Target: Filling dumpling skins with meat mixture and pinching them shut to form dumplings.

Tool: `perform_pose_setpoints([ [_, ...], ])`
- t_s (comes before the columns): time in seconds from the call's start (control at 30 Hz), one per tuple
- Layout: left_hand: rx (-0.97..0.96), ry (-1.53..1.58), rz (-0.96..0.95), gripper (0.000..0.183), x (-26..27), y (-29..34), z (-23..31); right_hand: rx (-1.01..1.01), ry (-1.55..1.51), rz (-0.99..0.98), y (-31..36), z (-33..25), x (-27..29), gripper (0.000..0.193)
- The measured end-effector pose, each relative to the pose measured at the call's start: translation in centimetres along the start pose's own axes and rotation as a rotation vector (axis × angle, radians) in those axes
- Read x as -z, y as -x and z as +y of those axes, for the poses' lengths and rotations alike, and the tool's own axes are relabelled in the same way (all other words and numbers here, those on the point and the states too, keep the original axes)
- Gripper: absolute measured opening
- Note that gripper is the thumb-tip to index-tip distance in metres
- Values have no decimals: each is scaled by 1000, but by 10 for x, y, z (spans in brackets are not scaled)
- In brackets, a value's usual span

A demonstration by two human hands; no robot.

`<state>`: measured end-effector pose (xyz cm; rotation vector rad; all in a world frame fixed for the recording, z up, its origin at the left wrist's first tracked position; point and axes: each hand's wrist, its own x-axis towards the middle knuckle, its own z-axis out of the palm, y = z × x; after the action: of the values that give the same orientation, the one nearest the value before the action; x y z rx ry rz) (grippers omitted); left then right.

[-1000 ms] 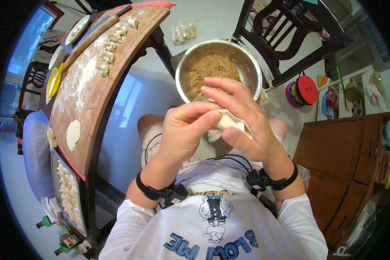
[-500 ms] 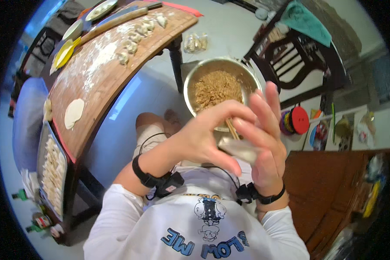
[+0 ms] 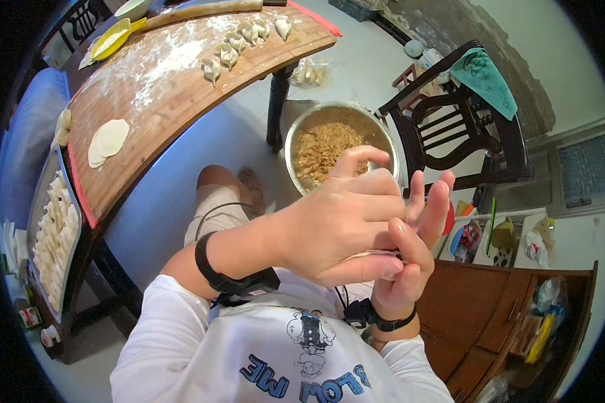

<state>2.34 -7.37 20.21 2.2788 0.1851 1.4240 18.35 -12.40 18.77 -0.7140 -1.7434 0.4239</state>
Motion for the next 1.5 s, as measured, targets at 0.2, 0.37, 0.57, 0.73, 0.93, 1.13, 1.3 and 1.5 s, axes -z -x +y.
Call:
perform_pose_setpoints([
  [0.2,86,-80,-31,24,12,5,8,87,272,-115,-4,1,5,51],
  [0.37,-40,-189,137,18,-1,6,11,358,401,-134,-13,5,4,55],
  [0.57,-192,-223,452,16,-25,10,-3,360,368,-93,-17,3,-7,55],
  [0.73,45,-186,100,24,-2,11,7,267,399,-108,-19,8,1,63],
  [0.93,513,209,-214,46,22,15,11,37,437,-58,-22,10,-3,62],
  [1.13,484,145,-121,39,29,23,0,68,233,7,-21,18,-6,33],
  [1.3,479,99,-50,38,42,29,-5,47,298,-80,-33,9,-10,27],
  [1.5,395,58,52,48,62,48,-14,112,243,-157,-51,16,-37,21],
])
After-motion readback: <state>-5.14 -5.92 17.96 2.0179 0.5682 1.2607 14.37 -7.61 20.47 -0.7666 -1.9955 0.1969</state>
